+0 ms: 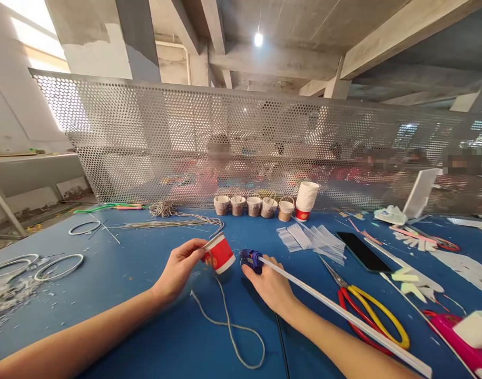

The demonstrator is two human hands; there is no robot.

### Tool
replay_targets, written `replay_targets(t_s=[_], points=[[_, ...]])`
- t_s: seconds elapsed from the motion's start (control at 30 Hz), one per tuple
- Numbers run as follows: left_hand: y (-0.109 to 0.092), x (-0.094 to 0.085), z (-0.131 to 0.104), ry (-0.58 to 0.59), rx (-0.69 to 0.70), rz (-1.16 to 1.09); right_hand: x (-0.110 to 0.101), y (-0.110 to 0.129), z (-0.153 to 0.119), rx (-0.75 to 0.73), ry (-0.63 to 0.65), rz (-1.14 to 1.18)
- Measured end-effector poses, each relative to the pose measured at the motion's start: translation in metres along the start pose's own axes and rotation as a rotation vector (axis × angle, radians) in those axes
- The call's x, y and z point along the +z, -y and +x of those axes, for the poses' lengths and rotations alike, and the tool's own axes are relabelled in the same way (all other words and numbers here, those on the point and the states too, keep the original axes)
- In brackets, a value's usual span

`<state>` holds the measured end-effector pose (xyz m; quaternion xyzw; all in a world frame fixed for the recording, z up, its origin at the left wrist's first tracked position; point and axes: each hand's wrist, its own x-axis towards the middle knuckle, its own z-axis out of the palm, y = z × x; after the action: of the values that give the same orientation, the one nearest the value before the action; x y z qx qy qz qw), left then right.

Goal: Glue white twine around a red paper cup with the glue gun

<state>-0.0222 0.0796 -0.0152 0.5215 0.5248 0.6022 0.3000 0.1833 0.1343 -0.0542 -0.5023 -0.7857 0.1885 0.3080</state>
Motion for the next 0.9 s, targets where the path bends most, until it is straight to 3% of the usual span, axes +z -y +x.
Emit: replay_targets(t_s=[0.13, 0.27, 0.33, 0.47, 0.57, 0.67, 0.9], points=[[-0.012, -0.002, -0.002, -0.044, 0.028, 0.056, -0.011, -0.004, -0.01, -0.025, 0.07, -0.035], [-0.024, -0.011, -0.006, -0.06, 0.057, 0.146, -0.028, -0.021, -0.042, 0.038, -0.071, -0.007], [-0.03, -0.016, -0.01, -0.054, 0.049, 0.186, -0.036, -0.024, -0.062, 0.078, -0.071, 0.046], [-0.043, -0.019, -0.026, -0.056, 0.044, 0.24, -0.041, 0.003, -0.087, -0.087, 0.074, 0.185], [-0.051, -0.013, -0.042, -0.025, 0.031, 0.27, -0.037, 0.039, -0.08, -0.352, 0.069, 0.208], [-0.056, -0.007, -0.058, 0.007, 0.039, 0.314, -0.029, 0.068, -0.061, -0.536, -0.044, 0.151], [-0.057, -0.004, -0.078, 0.073, 0.111, 0.435, -0.013, 0.079, -0.047, -0.6, -0.267, -0.05]])
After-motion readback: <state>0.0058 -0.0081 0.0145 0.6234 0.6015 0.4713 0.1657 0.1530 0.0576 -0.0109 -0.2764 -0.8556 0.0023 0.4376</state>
